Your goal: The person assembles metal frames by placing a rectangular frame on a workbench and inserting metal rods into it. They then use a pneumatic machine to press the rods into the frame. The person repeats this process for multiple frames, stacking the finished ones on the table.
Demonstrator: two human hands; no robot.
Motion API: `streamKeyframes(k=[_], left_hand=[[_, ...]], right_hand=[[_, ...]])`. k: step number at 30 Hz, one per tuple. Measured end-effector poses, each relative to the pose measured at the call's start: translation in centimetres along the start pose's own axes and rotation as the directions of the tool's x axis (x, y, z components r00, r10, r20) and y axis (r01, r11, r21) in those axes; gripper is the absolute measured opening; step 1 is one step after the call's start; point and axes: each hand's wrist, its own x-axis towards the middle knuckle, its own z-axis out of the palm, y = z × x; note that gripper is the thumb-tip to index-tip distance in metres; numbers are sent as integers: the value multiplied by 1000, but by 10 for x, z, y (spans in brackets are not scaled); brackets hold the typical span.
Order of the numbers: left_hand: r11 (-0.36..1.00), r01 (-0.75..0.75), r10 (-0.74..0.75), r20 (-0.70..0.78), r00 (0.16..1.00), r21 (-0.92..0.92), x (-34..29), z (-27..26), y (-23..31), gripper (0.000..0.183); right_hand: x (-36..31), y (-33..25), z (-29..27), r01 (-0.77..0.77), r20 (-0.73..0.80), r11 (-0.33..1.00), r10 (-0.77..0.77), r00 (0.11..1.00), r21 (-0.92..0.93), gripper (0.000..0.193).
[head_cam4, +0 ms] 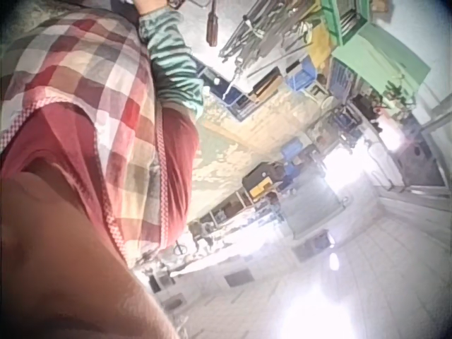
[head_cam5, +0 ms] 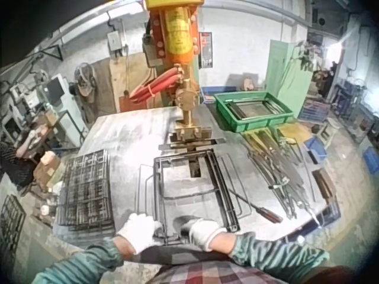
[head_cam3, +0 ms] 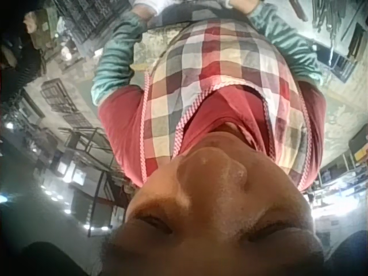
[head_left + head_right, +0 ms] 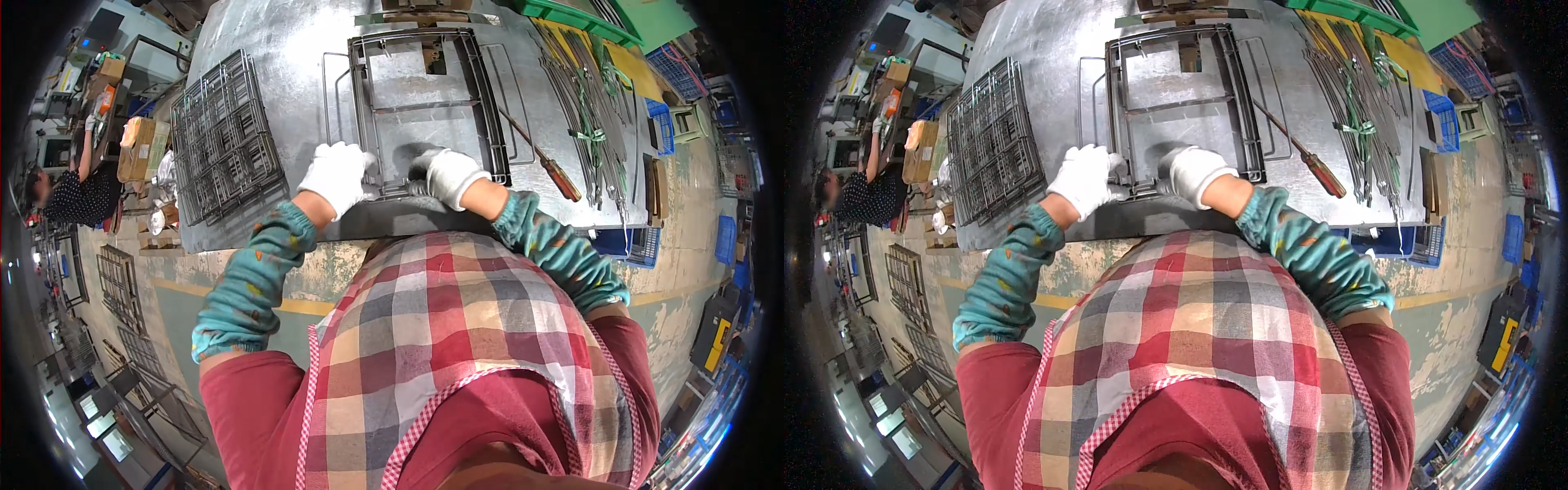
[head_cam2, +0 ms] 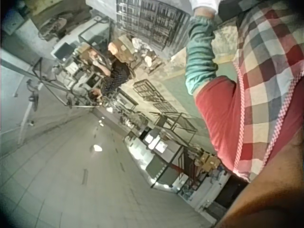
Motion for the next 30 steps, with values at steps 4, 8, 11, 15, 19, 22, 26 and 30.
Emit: streamKeyframes(k=[4, 8, 11, 15, 19, 22, 26, 30], left_hand=[[996, -86, 87, 37, 995, -41, 13, 3, -5, 43], [990, -113, 119, 57, 991, -89, 16, 9, -9, 43], [990, -123, 125, 28, 992, -63, 16, 18, -6, 43], [992, -121, 121, 10, 993, -39, 18, 17, -7, 43], [989, -43, 54, 72, 996, -139, 20, 9, -10, 38], [928, -43, -9, -137, 990, -370, 33, -11, -27, 41], [796, 406, -581, -380, 720, -449, 73, -16, -51, 80], [646, 484, -682, -161, 714, -591, 113, 2, -74, 106]], right_hand=[[10, -5, -2, -25, 147, 998, 32, 989, -49, 29], [14, -9, 3, -4, 152, 995, 19, 988, -97, 25], [16, -9, 11, -50, 155, 994, 65, 986, -97, 21], [22, -6, 11, -48, 206, 992, 71, 976, -116, 20], [20, -4, 11, -42, 195, 996, 57, 979, -83, 23], [22, -1, 6, 18, 261, 995, 8, 965, -96, 24], [60, 31, -17, 207, 291, 973, -170, 942, -102, 29], [115, 60, -79, -101, -215, 982, 65, 974, -157, 23]])
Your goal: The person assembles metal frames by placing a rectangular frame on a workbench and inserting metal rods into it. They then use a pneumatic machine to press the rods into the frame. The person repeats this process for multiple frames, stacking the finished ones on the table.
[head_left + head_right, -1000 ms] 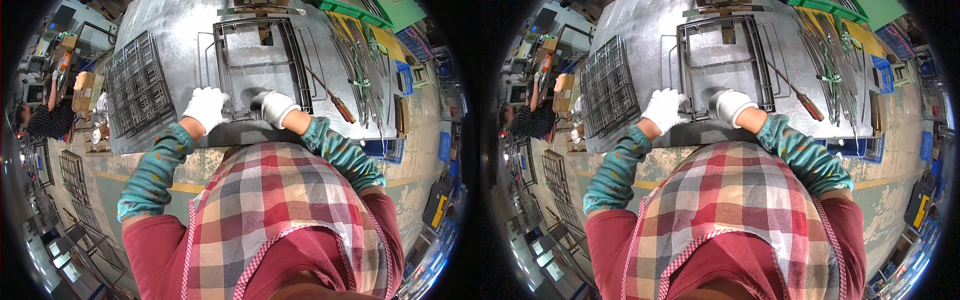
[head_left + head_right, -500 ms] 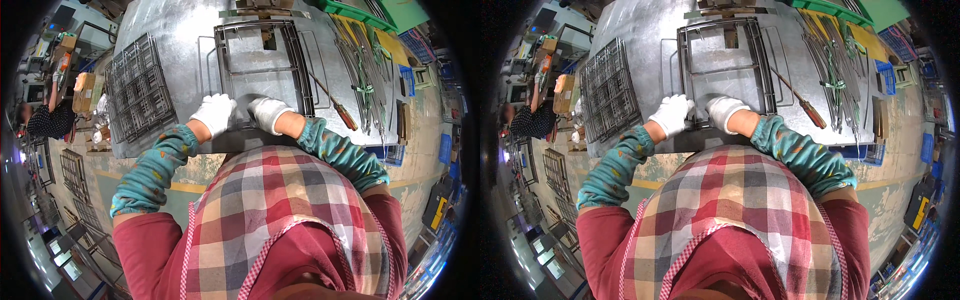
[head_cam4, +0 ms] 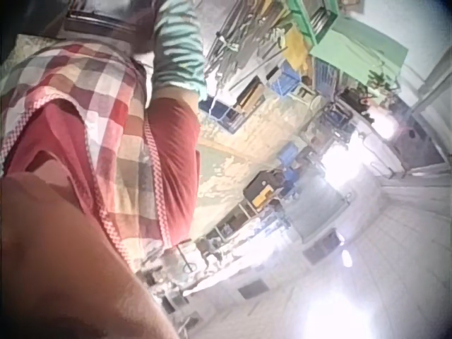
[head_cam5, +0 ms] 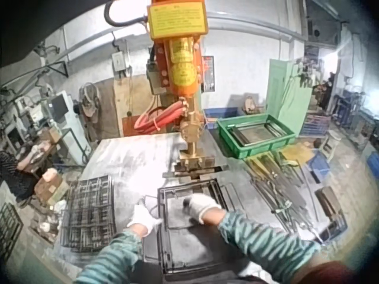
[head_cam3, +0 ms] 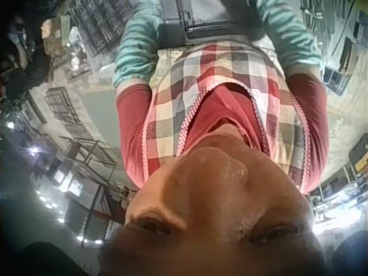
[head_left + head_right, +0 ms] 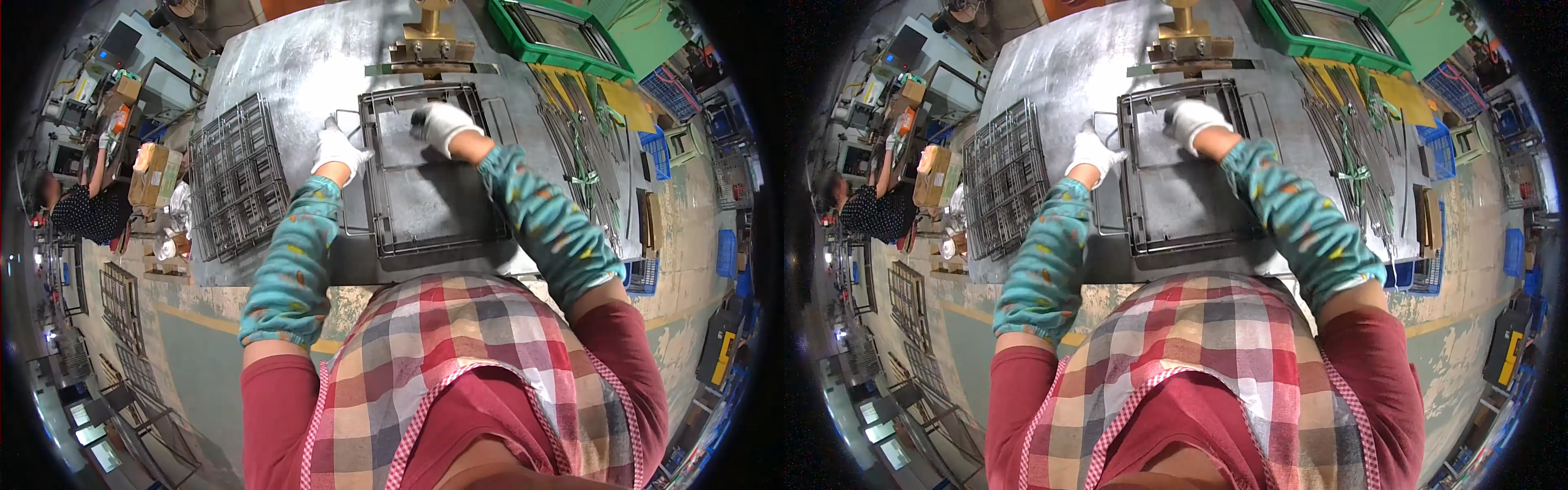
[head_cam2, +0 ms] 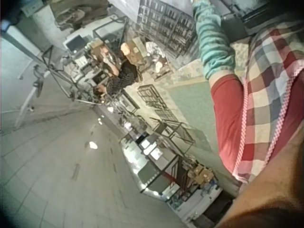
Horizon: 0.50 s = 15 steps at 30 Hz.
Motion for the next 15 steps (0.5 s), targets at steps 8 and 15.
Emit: streamKeyframes(k=[8, 15], left_hand=[[991, 82, -71, 112, 991, -101, 3, 6, 8, 107], [989, 99, -84, 136, 987, -109, -2, 5, 5, 103]], right_hand=[[84, 50, -3, -268, -174, 956, 246, 954, -121, 26], [106, 40, -8, -188, 49, 955, 205, 978, -231, 23]])
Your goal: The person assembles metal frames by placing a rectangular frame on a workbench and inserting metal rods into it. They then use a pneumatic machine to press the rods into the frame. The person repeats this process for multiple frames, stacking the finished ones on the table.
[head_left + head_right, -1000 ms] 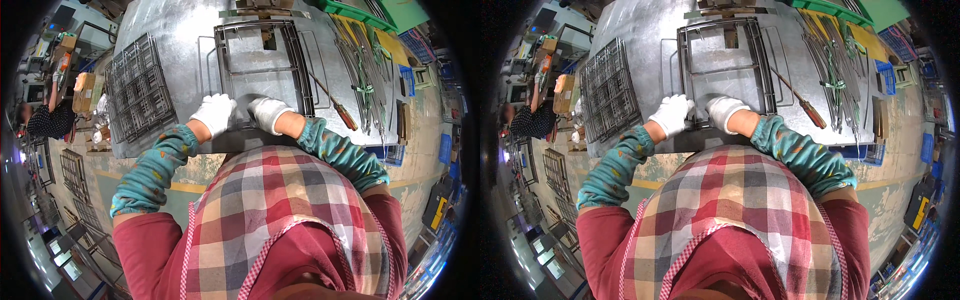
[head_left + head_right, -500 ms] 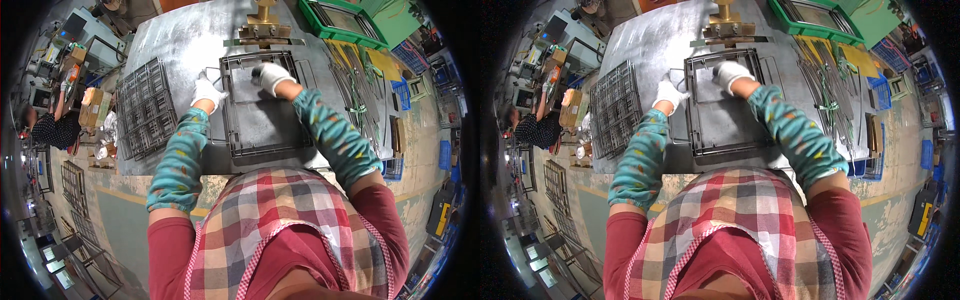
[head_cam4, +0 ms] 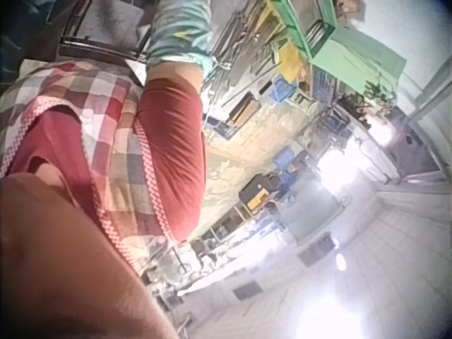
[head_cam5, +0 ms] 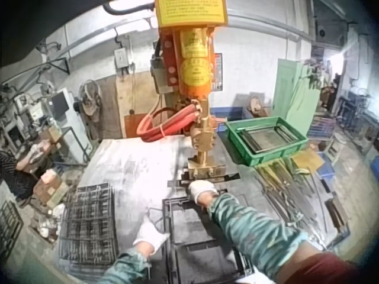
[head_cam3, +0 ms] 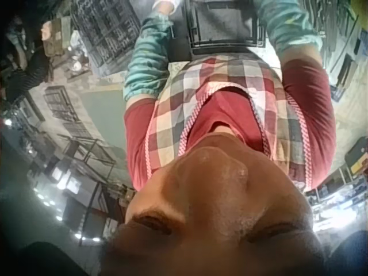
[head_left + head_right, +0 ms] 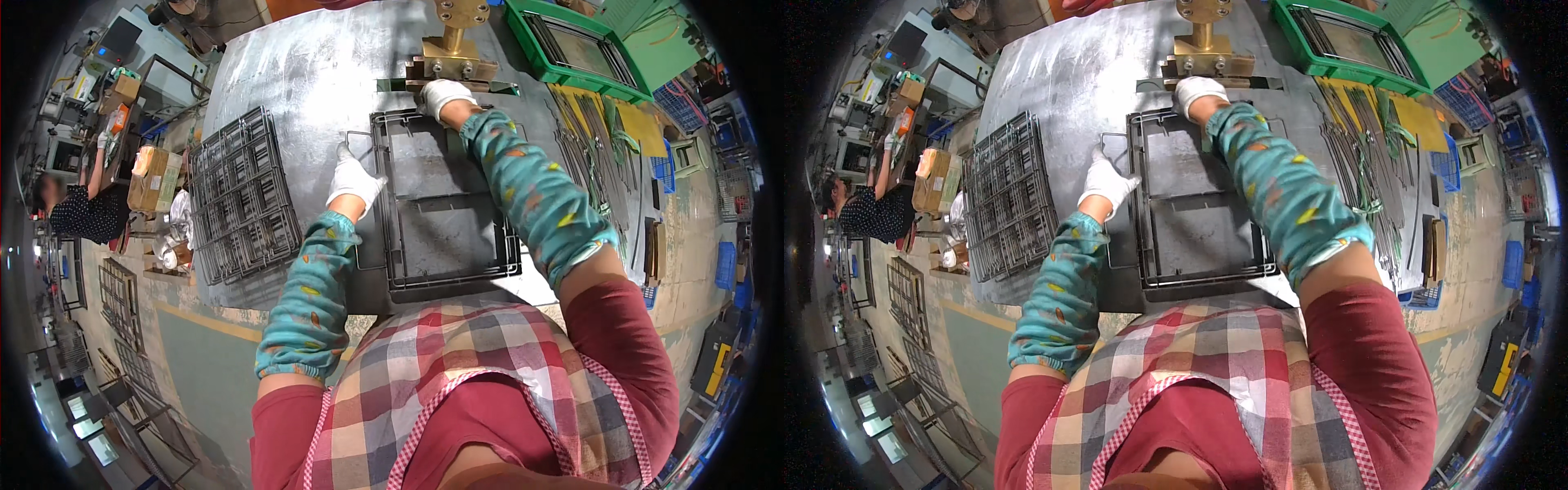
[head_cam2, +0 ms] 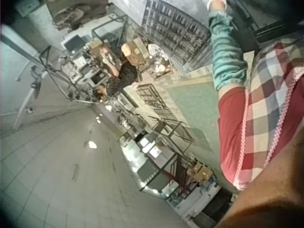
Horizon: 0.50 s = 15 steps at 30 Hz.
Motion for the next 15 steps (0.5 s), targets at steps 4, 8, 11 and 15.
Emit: streamKeyframes(k=[4, 8, 11, 15], left_hand=[[999, -44, 44, -39, 998, 6, 4, 7, -5, 105], [993, -72, 77, 52, 996, -90, 6, -3, 0, 106], [928, -38, 101, -154, 983, 370, 4, -13, 6, 106], [857, -442, 500, -223, 837, 263, 29, -1, 49, 59]], right_hand=[[5, -1, 11, -20, -86, 1000, 21, 996, 13, 23], [-11, 5, 6, -107, -64, 982, 118, 991, 155, 24], [-51, 12, -7, -101, -309, 935, 213, 927, 341, 33], [-97, 75, 0, -457, -403, 818, 571, 715, 349, 47]])
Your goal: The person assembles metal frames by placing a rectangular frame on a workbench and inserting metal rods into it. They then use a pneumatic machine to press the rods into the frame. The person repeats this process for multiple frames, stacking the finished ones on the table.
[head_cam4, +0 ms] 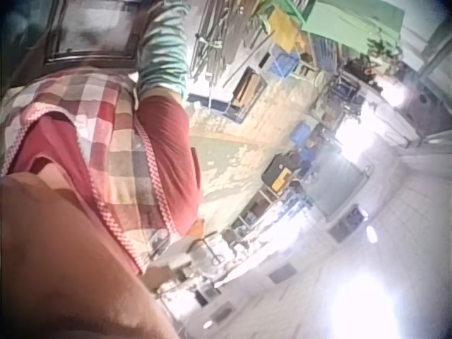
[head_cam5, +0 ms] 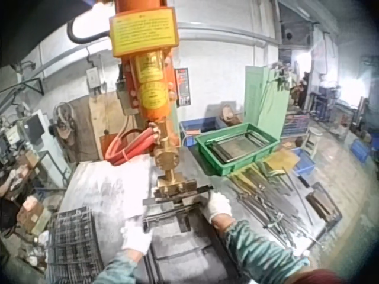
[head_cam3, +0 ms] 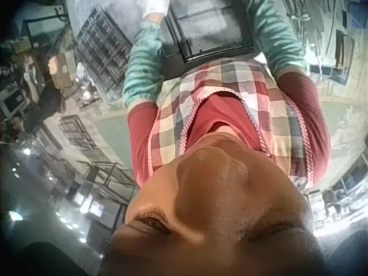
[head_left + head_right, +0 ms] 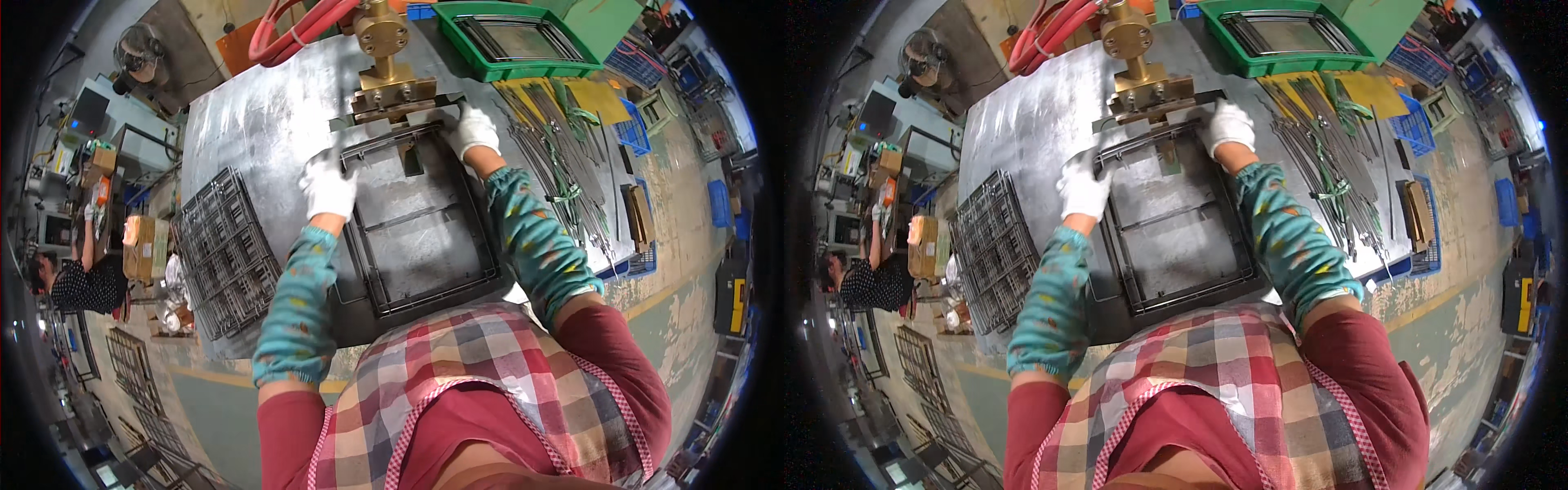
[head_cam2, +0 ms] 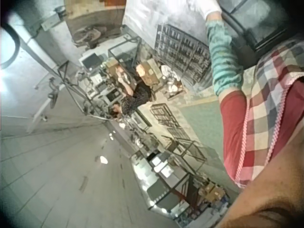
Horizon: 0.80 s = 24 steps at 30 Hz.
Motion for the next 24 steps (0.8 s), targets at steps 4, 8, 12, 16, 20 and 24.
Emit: streamKeyframes(k=[4, 8, 12, 16, 20, 24], left_hand=[[985, -162, 158, 82, 984, 53, 52, 43, 47, 34], [995, -39, -5, 425, 905, 94, 99, 57, 70, 39], [989, -5, -75, 541, 838, 145, 104, 58, 78, 42], [994, 22, -80, 551, 831, 111, 108, 70, 67, 50], [986, 18, -105, 530, 842, 166, 111, 85, 66, 55], [999, 20, -32, 308, 951, 40, 98, 85, 62, 57]], right_hand=[[0, 21, 2, -132, 380, 987, 88, 921, 92, 37], [15, 18, 10, -89, 527, 994, 46, 849, 57, 32], [16, 30, 19, -30, 548, 1000, 21, 836, 7, 34], [13, 30, 20, 6, 572, 1000, 7, 820, -22, 34], [11, 32, 28, -89, 508, 996, 79, 858, -6, 34], [-5, 12, -16, -200, 470, 974, 127, 873, 108, 35]])
